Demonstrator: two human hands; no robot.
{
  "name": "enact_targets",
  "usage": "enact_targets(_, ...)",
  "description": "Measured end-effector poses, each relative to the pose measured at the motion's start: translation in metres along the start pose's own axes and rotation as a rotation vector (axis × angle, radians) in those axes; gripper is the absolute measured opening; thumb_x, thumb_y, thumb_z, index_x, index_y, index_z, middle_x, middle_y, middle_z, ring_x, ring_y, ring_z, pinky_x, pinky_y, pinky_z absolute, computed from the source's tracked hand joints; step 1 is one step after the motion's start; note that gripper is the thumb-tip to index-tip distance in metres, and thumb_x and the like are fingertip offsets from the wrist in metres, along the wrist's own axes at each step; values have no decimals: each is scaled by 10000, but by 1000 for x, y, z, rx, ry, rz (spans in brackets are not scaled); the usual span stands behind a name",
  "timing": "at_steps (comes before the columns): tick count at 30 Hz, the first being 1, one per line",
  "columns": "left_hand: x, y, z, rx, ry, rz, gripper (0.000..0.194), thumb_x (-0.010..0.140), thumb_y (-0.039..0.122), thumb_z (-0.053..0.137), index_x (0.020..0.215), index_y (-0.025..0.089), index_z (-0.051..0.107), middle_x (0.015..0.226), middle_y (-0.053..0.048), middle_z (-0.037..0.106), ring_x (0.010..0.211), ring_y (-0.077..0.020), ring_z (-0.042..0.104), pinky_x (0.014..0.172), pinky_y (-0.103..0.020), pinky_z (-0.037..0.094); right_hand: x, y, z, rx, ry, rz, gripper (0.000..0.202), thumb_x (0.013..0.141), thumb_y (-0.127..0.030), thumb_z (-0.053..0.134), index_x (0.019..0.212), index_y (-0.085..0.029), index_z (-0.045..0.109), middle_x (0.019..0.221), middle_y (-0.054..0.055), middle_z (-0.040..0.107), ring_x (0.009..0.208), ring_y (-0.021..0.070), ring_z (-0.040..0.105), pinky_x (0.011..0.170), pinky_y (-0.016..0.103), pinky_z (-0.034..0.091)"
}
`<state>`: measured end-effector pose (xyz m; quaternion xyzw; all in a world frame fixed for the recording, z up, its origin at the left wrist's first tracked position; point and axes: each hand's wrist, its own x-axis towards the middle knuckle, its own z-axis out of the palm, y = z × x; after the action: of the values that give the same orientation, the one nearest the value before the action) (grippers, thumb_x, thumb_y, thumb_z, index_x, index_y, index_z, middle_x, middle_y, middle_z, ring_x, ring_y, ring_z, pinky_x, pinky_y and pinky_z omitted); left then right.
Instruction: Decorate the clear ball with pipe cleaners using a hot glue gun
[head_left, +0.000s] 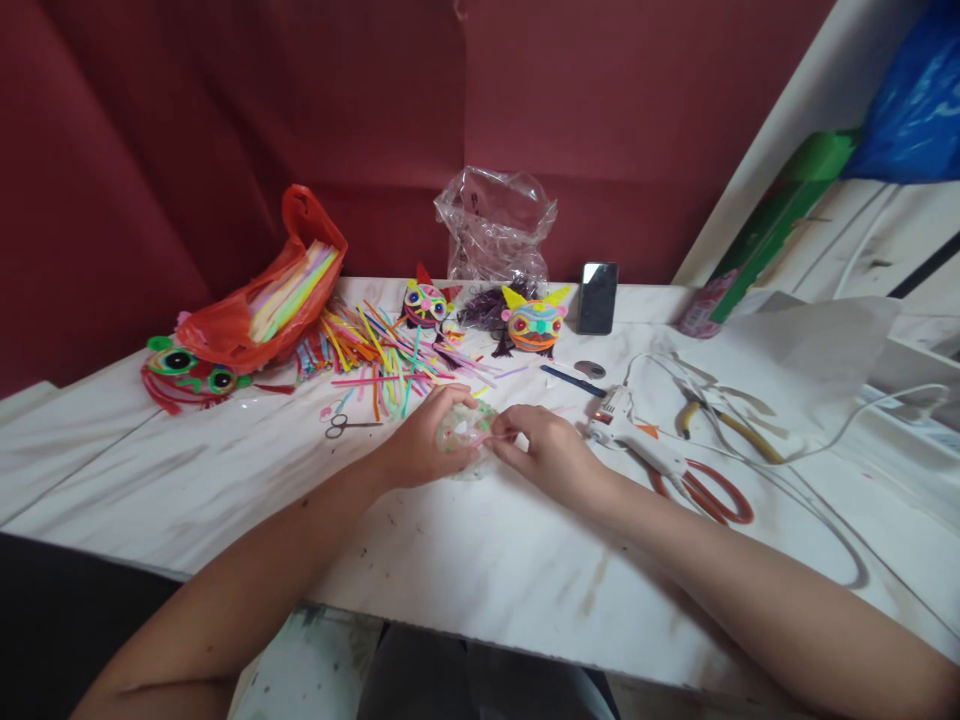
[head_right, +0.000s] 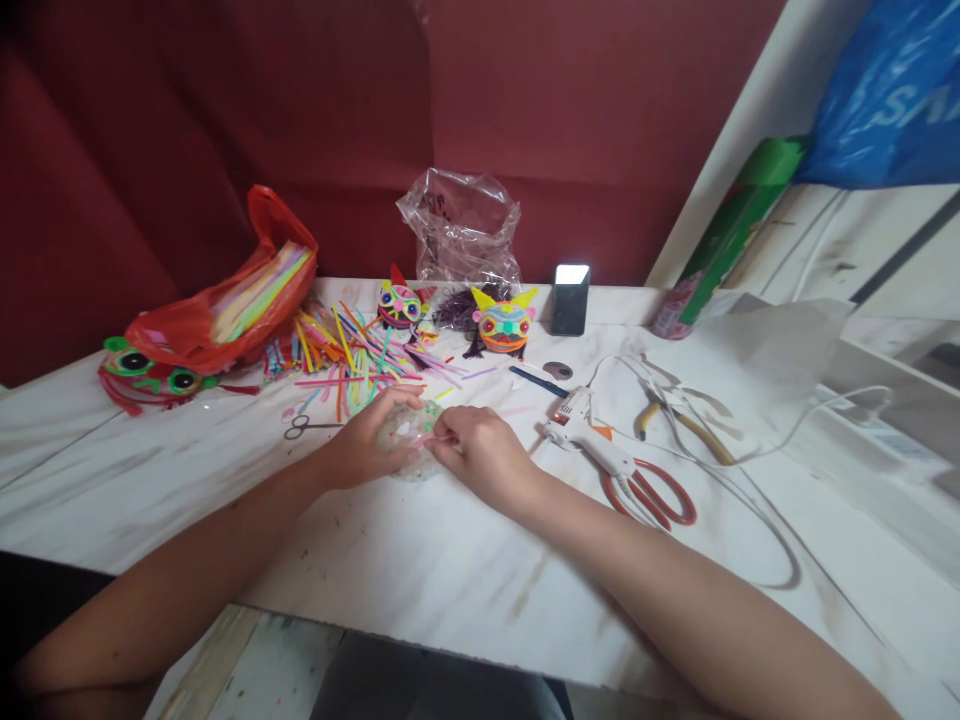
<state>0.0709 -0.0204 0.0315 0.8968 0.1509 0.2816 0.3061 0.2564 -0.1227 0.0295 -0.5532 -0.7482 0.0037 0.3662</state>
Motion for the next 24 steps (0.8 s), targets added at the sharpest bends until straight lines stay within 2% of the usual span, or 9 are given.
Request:
enact_targets(5, 1, 1, -3, -23, -38, -22, 436, 793, 404, 649, 1129, 193, 469, 1225, -115, 543, 1203, -273, 512, 1029, -417, 419, 1, 1, -2, 50, -13, -46, 69, 830, -149, 589, 777, -187, 612, 714, 31, 685, 677, 158, 628, 673, 263, 462)
enact_targets(11, 0, -11, 2, -41, -21, 37, 553, 783, 427, 665, 1232, 193, 444, 1274, -135, 516, 1244, -285, 489, 1074, -427, 389, 0, 3, -3, 80, -16, 67, 95, 811, -136, 597, 735, -192, 585, 726, 35, 688, 663, 158, 626, 636, 251, 457)
enact_targets(15, 0, -18, 4, -38, -27, 90, 635, 774, 452, 679, 1293, 186, 425, 1349, -160, 471, 1301, -310, 446, 1111, -452, 346, -2, 4, -2, 53, -25, 81, 98, 795, -122, 598, 732, -194, 582, 719, 26, 682, 662, 155, 628, 639, 250, 450)
enact_targets(19, 1, -13, 2, -19, -77, 67, 636, 767, 472, 695, 1282, 195, 445, 1367, -164, 469, 1321, -318, 434, 1118, -462, 339, -1, 1, -1, 24, -20, 73, 95, 776, -123, 633, 729, -191, 586, 688, 12, 672, 633, 149, 617, 632, 249, 435)
enact_targets(24, 2, -7, 3, 27, -11, 12, 531, 788, 451, 680, 1208, 195, 482, 1332, -159, 489, 1311, -315, 435, 1115, -482, 335, 0, -1, 1, 9, 1, 55, 103, 767, -142, 658, 724, -195, 580, 680, 15, 668, 642, 156, 615, 658, 262, 442)
